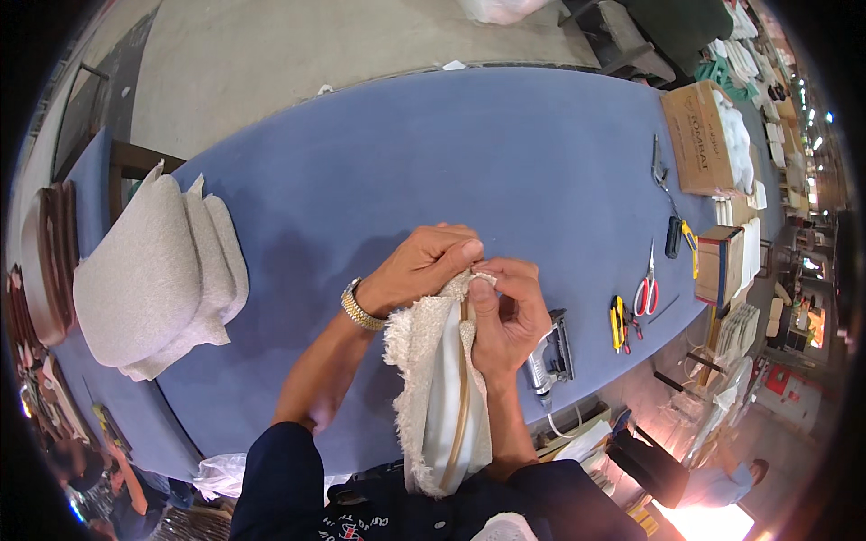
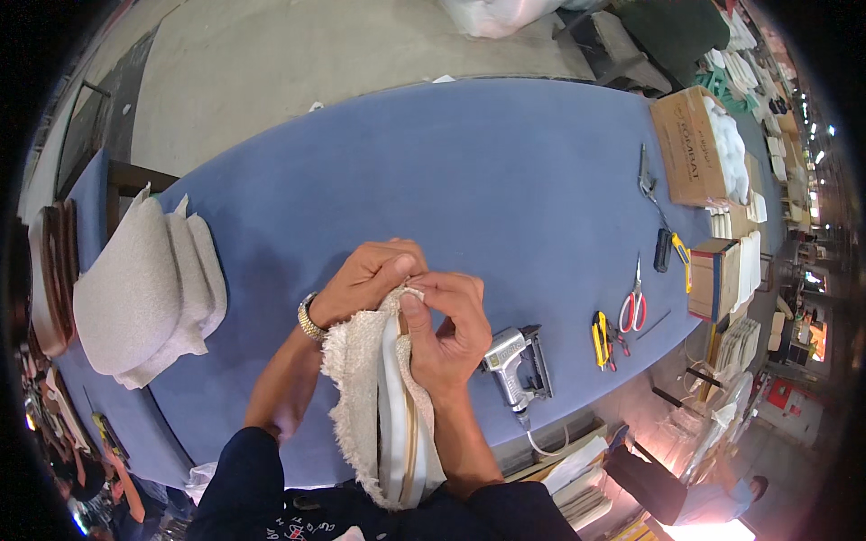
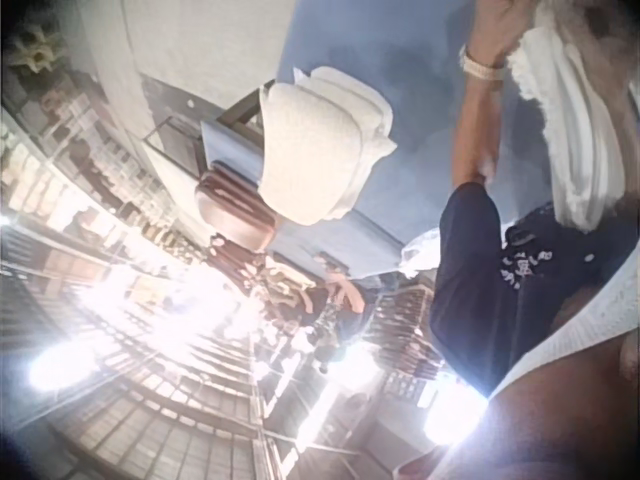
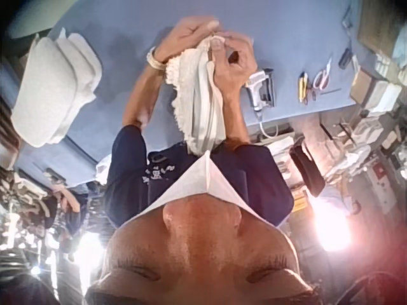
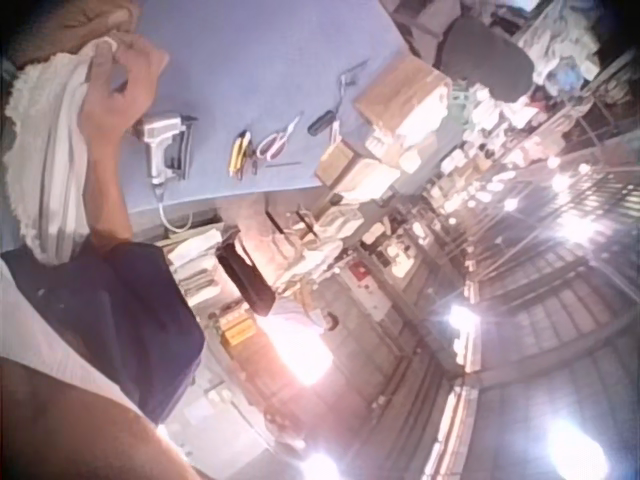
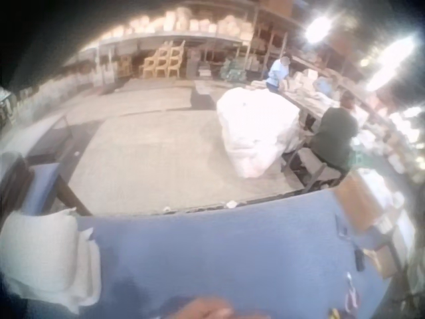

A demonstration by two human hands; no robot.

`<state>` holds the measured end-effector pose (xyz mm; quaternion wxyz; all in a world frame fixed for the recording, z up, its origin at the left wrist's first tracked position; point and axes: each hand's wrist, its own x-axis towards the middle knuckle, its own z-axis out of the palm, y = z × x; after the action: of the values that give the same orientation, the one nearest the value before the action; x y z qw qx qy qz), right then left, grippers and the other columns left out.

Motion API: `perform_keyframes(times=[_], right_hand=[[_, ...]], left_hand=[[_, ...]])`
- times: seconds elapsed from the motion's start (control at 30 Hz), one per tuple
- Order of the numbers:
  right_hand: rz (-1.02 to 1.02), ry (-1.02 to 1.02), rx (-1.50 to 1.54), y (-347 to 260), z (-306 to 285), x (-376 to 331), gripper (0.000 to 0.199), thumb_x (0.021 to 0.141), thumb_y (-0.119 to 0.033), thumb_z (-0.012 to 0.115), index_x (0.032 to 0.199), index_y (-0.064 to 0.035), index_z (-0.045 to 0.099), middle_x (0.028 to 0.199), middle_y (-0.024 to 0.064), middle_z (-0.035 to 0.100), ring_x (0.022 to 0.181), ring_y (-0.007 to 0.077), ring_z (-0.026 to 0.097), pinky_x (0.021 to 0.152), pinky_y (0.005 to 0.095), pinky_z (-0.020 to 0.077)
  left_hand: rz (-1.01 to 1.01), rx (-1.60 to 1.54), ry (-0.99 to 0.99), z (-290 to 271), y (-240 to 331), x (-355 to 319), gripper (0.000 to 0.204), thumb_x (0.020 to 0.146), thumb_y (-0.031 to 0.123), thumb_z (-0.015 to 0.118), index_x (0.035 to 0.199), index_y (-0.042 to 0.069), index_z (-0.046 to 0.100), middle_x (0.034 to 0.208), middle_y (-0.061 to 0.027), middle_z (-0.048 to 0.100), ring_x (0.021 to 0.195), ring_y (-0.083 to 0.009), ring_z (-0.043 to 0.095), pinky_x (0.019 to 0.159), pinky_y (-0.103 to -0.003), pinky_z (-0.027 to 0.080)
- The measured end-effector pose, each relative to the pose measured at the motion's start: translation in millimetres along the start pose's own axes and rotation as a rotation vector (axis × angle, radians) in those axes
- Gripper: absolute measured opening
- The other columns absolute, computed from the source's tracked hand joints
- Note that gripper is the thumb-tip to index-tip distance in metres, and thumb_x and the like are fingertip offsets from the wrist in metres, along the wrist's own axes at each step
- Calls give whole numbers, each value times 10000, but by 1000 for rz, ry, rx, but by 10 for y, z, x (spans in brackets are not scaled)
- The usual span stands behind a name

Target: The person assembles cushion covers by folding fabric over foam inserts, stapling the edges with a staple gun, and trimming excess fabric with a utility knife. The person repeats this process for multiple cushions, stacking finished units on the table.

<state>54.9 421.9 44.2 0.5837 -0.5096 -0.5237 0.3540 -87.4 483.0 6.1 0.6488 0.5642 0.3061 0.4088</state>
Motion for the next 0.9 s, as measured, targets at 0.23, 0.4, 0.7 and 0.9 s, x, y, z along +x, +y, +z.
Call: perform_keyframes(times=[0.23,0.4,0.7,0.9], right_hand=[[35,54,267,90,148,-23,97,937,-27,739,957,-27,644,958,141,727,892,200,620,807,333,492],[64,25,472,177,96,-118,121,944,-71,746,940,-40,629,934,150,739,857,183,608,777,322,483],[142,-52,356,64,-113,-184,138,918,-114,785,919,-44,666,985,138,755,885,190,614,831,336,468],[44,7,322,127,-65,-206,139,905,-123,800,899,-52,680,999,114,761,875,187,600,864,362,450]], left_hand=[[-136,13,-83,-135,43,114,490,1106,273,462,708,6,567,707,-35,543,686,-127,447,786,-342,400],[-181,5,-5,-40,123,80,564,1114,304,455,691,-19,640,657,-47,566,655,-121,472,687,-339,412],[99,93,751,461,88,-260,232,1055,164,602,991,3,756,998,-123,743,940,-194,700,840,-337,554],[50,83,681,523,186,-369,217,1013,175,677,1141,21,761,1195,-155,749,1175,-257,693,981,-375,553]])
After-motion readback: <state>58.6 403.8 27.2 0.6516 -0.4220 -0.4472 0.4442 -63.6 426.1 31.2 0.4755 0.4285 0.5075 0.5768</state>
